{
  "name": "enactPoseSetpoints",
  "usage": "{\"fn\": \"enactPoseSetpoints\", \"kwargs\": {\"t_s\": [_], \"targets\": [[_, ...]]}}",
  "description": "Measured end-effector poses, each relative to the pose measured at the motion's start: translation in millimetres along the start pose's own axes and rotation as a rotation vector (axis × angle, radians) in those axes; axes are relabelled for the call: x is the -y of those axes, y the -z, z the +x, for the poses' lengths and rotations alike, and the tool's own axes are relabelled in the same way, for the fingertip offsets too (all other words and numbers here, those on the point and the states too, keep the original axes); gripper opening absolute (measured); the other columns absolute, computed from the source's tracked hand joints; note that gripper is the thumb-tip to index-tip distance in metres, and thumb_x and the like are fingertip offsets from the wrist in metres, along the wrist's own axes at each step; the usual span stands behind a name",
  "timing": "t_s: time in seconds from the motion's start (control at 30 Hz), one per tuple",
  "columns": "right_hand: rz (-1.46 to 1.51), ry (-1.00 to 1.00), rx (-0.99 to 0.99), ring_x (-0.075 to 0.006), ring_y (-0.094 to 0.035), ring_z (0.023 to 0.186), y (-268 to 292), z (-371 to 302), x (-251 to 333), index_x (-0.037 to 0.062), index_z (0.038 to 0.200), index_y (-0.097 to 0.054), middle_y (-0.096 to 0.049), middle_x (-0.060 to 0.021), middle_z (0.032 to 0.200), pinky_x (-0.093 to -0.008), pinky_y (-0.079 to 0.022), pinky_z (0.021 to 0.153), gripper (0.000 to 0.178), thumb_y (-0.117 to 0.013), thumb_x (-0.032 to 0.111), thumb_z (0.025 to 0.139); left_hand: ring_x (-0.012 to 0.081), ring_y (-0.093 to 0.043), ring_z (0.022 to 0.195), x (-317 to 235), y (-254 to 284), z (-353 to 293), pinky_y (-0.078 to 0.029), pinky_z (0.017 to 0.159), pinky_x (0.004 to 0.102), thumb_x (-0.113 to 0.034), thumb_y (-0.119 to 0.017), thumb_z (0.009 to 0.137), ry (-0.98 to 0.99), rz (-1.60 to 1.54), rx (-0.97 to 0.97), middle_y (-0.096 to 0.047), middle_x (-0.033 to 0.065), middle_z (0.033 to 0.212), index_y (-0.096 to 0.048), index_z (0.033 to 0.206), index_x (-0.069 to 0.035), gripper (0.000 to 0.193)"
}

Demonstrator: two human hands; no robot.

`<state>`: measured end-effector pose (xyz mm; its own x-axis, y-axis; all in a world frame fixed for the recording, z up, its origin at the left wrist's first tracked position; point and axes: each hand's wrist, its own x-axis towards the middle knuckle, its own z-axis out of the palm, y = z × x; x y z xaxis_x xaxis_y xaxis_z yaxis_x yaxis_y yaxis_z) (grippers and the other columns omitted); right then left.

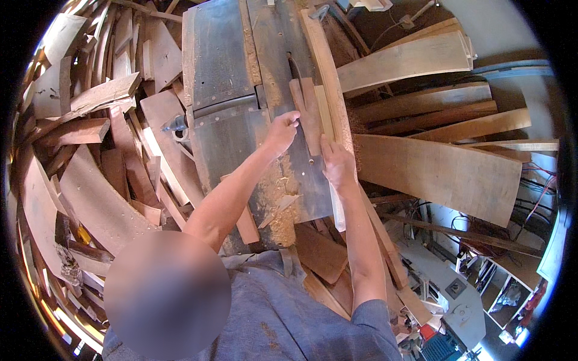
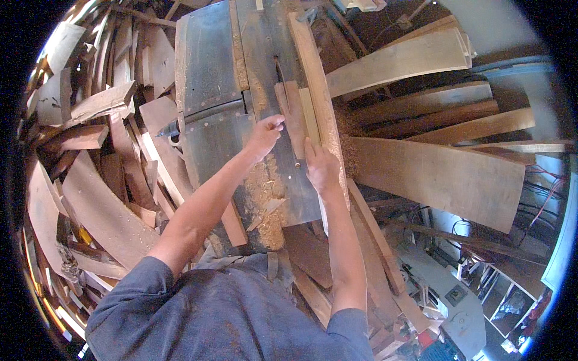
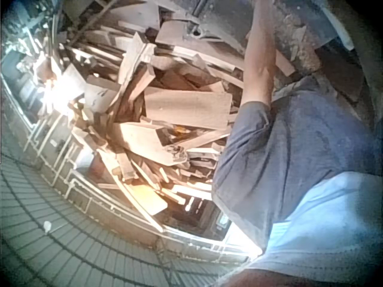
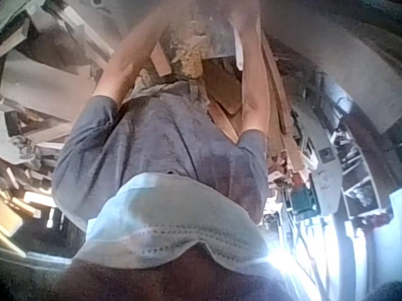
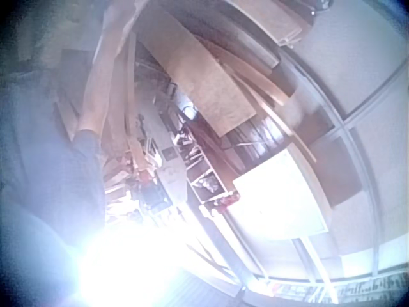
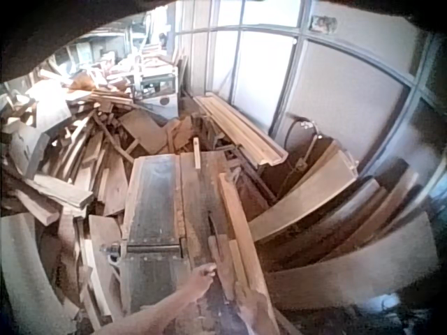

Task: The person uses a table saw to cut small wooden blocks into smaller pieces. They handle the wood by hand, feeding it through the saw blade and stacking the cut pieces on a nearby workbench. The person also uses a metal square to measure the dimensions of the cut wood.

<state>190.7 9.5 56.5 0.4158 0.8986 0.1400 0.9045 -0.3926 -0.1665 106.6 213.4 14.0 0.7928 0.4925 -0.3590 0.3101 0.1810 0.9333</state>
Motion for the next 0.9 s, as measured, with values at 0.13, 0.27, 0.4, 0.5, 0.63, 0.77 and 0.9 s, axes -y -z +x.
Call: {"fn": "enactPoseSetpoints", "kwargs": {"t_s": [0.13, 0.27, 0.4, 0.5, 0.63, 0.77, 0.9], "targets": [[-0.010, 0.003, 0.008, -0.0276, -0.067, 0.084, 0.3, 7.5, 1.8, 0.0030, 0.134, -0.059, -0.065, -0.0095, 0.094, -0.0401, -0.055, 0.066, 0.064, -0.073, 0.006, 0.071, 0.0172, -0.060, 0.117, 11.1, 2.1, 8.1, -0.047, 0.099, 0.0289, 0.012, -0.051, 0.088, -0.072, -0.029, -0.038, -0.066, 0.0073, 0.128, -0.064, 0.133, 0.002, 0.048], [-0.004, -0.004, 0.005, -0.0272, -0.067, 0.083, -2.9, 12.0, -0.8, 0.0039, 0.134, -0.060, -0.064, -0.0088, 0.093, -0.0403, -0.055, 0.066, 0.064, -0.072, 0.006, 0.071, 0.0149, -0.060, 0.118, 0.7, 4.9, 11.6, -0.045, 0.101, 0.0277, 0.012, -0.051, 0.088, 0.020, 0.038, -0.012, -0.066, 0.0073, 0.129, -0.064, 0.132, 0.003, 0.046], [0.001, -0.006, 0.002, -0.0271, -0.068, 0.084, -3.8, 17.2, -1.7, 0.0042, 0.136, -0.059, -0.064, -0.0087, 0.093, -0.0404, -0.056, 0.066, 0.065, -0.071, 0.006, 0.072, 0.0146, -0.061, 0.116, 3.6, 3.7, 14.7, -0.045, 0.101, 0.0274, 0.010, -0.053, 0.090, -0.034, -0.015, -0.069, -0.067, 0.0063, 0.126, -0.065, 0.131, 0.003, 0.043], [-0.007, -0.014, 0.027, -0.0276, -0.068, 0.085, -8.8, 19.6, -4.7, 0.0042, 0.137, -0.058, -0.064, -0.0091, 0.094, -0.0410, -0.056, 0.067, 0.066, -0.071, 0.007, 0.072, 0.0152, -0.062, 0.114, 5.7, 4.7, 19.7, -0.046, 0.100, 0.0273, 0.009, -0.054, 0.091, -0.075, 0.030, -0.075, -0.069, 0.0062, 0.123, -0.064, 0.131, 0.003, 0.042], [0.040, -0.021, 0.014, -0.0313, -0.066, 0.083, -0.4, 28.8, -0.3, 0.0027, 0.134, -0.060, -0.063, -0.0113, 0.088, -0.0426, -0.056, 0.070, 0.060, -0.069, 0.003, 0.075, 0.0150, -0.062, 0.108, 9.6, 6.5, 26.0, -0.048, 0.094, 0.0280, 0.005, -0.056, 0.095, -0.067, 0.052, -0.120, -0.070, 0.0059, 0.120, -0.065, 0.132, 0.003, 0.038], [0.022, -0.015, 0.019, -0.0310, -0.067, 0.084, -2.6, 32.6, -2.9, 0.0026, 0.134, -0.060, -0.063, -0.0115, 0.088, -0.0429, -0.056, 0.070, 0.060, -0.069, 0.003, 0.075, 0.0144, -0.061, 0.104, 3.5, 8.4, 29.8, -0.050, 0.087, 0.0292, 0.001, -0.058, 0.097, 0.005, 0.079, -0.108, -0.070, 0.0058, 0.118, -0.065, 0.132, 0.002, 0.035], [0.025, -0.017, 0.010, -0.0307, -0.067, 0.083, -5.6, 35.9, -3.9, 0.0031, 0.134, -0.060, -0.063, -0.0112, 0.087, -0.0428, -0.056, 0.069, 0.058, -0.069, 0.004, 0.077, 0.0222, -0.065, 0.115, -3.7, 8.0, 29.7, -0.048, 0.099, 0.0325, 0.000, -0.056, 0.096, -0.003, 0.096, -0.142, -0.073, 0.0159, 0.122, -0.064, 0.131, 0.005, 0.035]]}}
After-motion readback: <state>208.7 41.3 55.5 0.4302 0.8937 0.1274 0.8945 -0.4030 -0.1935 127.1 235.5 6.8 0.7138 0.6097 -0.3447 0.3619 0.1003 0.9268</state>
